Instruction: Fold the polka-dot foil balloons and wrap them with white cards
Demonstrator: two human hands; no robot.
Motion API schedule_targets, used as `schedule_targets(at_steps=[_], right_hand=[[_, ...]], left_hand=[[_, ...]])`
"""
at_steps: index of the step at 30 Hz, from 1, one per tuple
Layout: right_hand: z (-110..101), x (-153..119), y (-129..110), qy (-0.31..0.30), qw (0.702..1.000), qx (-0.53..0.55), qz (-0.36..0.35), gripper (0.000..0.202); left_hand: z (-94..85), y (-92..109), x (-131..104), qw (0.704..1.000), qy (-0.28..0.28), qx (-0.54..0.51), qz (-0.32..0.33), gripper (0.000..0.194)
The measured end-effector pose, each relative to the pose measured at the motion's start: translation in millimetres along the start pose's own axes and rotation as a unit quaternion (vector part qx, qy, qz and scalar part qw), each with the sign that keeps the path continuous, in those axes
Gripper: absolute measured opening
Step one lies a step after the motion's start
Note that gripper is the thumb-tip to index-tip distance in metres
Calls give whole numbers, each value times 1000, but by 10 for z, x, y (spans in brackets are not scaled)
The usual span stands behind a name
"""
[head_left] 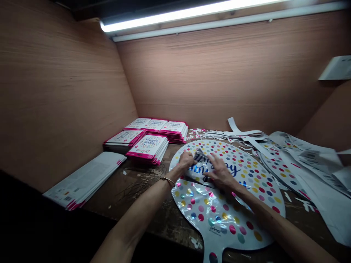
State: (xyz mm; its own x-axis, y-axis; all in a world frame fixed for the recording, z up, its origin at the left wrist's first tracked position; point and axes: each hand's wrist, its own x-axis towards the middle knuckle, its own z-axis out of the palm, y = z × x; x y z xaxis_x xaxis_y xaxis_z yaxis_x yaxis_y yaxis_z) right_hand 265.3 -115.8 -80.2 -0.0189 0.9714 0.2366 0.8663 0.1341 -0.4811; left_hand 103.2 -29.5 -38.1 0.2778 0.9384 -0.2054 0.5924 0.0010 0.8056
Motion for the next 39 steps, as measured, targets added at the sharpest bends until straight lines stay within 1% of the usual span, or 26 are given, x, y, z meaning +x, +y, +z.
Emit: schedule_targets(at_steps=[1, 2, 3, 4, 6, 7, 8, 9, 11, 13, 14, 15, 16, 17, 18, 21, 24, 26, 28, 30, 31, 32, 34, 35, 37, 39], right_hand=[[-91, 73, 15, 17, 999, 49, 7, 77], [-181, 149, 14, 5, 994, 105, 8, 77], [-259, 218, -4, -50, 984, 169, 2, 72], [-319, 271, -39, -132, 965, 227, -3, 63], [-362, 305, -142, -293, 902, 317, -3, 40], [-345, 283, -196, -342, 873, 347, 3, 31], [-308, 240, -241, -366, 853, 373, 14, 23], [-256, 182, -272, -368, 841, 395, 29, 19], [-139, 51, -282, -337, 829, 439, 78, 17], [-44, -63, -242, -295, 810, 485, 148, 20], [-14, -108, -217, -277, 796, 506, 184, 22], [3, -145, -195, -263, 781, 524, 218, 23], [11, -173, -180, -249, 767, 539, 244, 24], [10, -194, -173, -236, 757, 550, 261, 25], [6, -209, -175, -227, 751, 558, 270, 25], [-6, -224, -209, -215, 744, 573, 268, 25], [0, -214, -223, -188, 738, 586, 276, 26], [-12, -208, -192, -153, 727, 600, 297, 25], [-66, -204, -121, -90, 715, 618, 315, 23], [-177, -200, -15, 15, 705, 628, 329, 20], [-250, -197, 50, 77, 699, 628, 333, 19], [-332, -195, 119, 135, 693, 623, 337, 18], [-506, -207, 268, 236, 683, 607, 330, 17], [-589, -226, 343, 273, 680, 599, 322, 18], [-728, -302, 484, 319, 679, 582, 314, 18], [-816, -419, 599, 337, 681, 567, 317, 20]], left_hand=[[2, 2, -92, 1000, -5, 2, 19, 9], [5, 5, -202, 999, -8, 6, 44, 7], [5, 11, -327, 998, -9, 10, 67, 6], [-3, 16, -462, 996, -10, 14, 88, 5], [-80, 6, -740, 992, -5, 27, 122, 11], [-168, -23, -874, 990, -1, 37, 134, 13], [-301, -78, -1000, 989, 6, 49, 141, 14], [-482, -164, -1116, 987, 16, 64, 144, 17], [-974, -434, -1311, 985, 62, 99, 128, 40], [-1554, -812, -1455, 976, 140, 145, 87, 61], [-1833, -1020, -1513, 964, 185, 184, 48, 66], [-2080, -1226, -1563, 925, 237, 297, -30, 68], [-2283, -1418, -1608, 882, 243, 386, -114, 68], [-2436, -1586, -1651, 859, 216, 437, -155, 66], [-2540, -1723, -1692, 849, 207, 456, -172, 63], [-2647, -1922, -1815, 852, 170, 466, -170, 53], [-2672, -1868, -1985, 853, 145, 481, -141, 43], [-2696, -1742, -2135, 828, 148, 528, -114, 38], [-2660, -1556, -2279, 770, 205, 602, -50, 37], [-2468, -1322, -2365, 695, 301, 646, 95, 35], [-2294, -1199, -2375, 661, 338, 641, 196, 34], [-2069, -1081, -2362, 635, 350, 622, 296, 37], [-1517, -890, -2277, 618, 317, 570, 439, 48], [-1226, -826, -2217, 626, 291, 532, 490, 49], [-716, -752, -2082, 661, 187, 511, 517, 43], [-391, -704, -1947, 692, 66, 524, 492, 32]])
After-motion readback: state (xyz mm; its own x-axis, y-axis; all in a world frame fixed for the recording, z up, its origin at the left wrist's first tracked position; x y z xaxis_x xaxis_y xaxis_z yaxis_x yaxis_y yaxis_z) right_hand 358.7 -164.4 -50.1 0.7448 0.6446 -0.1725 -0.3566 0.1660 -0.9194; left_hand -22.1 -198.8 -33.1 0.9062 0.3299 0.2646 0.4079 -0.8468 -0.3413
